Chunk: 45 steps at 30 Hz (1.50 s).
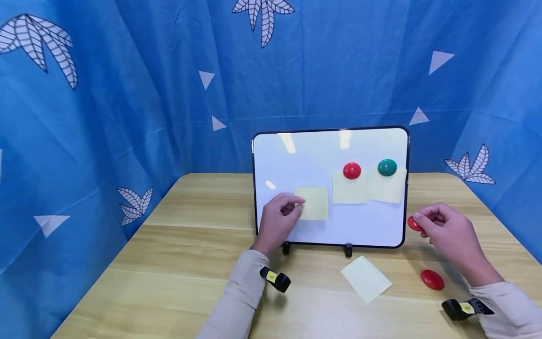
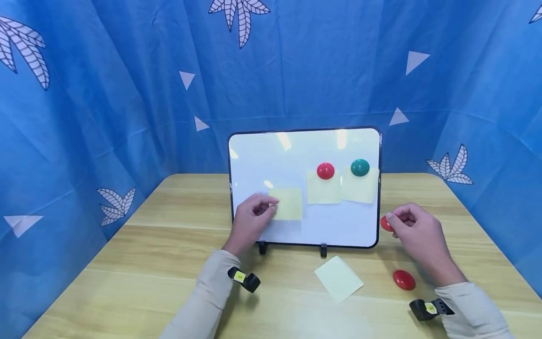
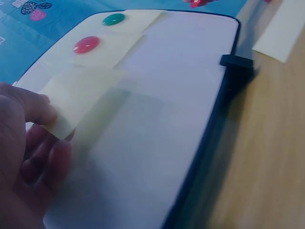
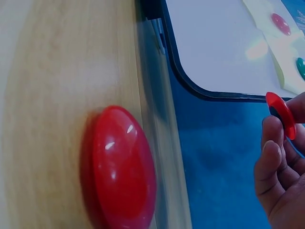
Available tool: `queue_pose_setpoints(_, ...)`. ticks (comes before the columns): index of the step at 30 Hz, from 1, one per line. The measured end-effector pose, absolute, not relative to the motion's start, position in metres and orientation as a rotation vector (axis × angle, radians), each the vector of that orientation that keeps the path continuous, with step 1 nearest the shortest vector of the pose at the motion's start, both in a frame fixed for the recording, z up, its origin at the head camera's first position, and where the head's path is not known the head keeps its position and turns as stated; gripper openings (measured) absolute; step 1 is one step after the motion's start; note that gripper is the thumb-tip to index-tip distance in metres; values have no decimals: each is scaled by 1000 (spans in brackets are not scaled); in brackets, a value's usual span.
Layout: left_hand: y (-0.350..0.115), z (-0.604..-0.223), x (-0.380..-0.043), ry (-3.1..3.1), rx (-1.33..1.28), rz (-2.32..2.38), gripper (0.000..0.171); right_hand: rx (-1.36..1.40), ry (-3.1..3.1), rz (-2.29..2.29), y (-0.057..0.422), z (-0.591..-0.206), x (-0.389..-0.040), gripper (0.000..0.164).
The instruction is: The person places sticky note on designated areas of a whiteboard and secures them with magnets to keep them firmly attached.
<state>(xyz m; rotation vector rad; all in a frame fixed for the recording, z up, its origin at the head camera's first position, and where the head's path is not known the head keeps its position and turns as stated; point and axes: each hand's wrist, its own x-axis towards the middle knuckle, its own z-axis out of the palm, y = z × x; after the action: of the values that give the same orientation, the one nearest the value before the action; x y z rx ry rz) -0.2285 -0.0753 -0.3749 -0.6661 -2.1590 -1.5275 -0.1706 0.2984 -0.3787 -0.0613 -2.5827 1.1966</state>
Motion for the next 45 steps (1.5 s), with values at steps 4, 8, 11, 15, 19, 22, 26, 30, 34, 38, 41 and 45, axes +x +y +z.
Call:
queue_pose_setpoints(4,-77,-366,-231,-2197,-622,-1533,15,-57,-2578,1198,296,-378,-171,38)
queue_pose_setpoints(8,-77,-363,-233,-2209,-608,-1522,14,-42,-2578,1183,295,-379,-170,35)
queue_pose_setpoints(11,-76,-362,-235,-2212,-594,-1498,13,-39,-2581,1179,295,-381,-169,33)
queue_pose_setpoints(15,-74,-359,-237,-2227,-556,-1457,12,-39,-2577,1200,294,-382,-169,35)
queue_pose_setpoints(19,-73,-354,-237,-2256,-553,-1419,12,-36,-2569,1239,292,-381,-169,37)
queue_pose_setpoints(22,-72,-351,-239,-2284,-565,-1366,12,-30,-2560,1257,291,-379,-169,37)
queue_pose_setpoints(26,-71,-348,-240,-2325,-524,-1251,10,-7,-2522,1271,288,-376,-170,35)
queue_pose_setpoints(30,-71,-347,-240,-2354,-494,-1153,10,42,-2462,1305,285,-373,-170,28)
queue_pose_setpoints(34,-71,-346,-239,-2381,-490,-1075,9,117,-2418,1342,279,-374,-169,22)
queue_pose_setpoints(38,-70,-343,-236,-2421,-483,-982,10,203,-2382,1356,271,-375,-168,19)
queue_pose_setpoints(41,-68,-340,-235,-2432,-485,-924,11,238,-2355,1369,264,-375,-166,20)
queue_pose_setpoints(45,-64,-340,-236,-2425,-498,-887,12,262,-2317,1373,254,-373,-167,26)
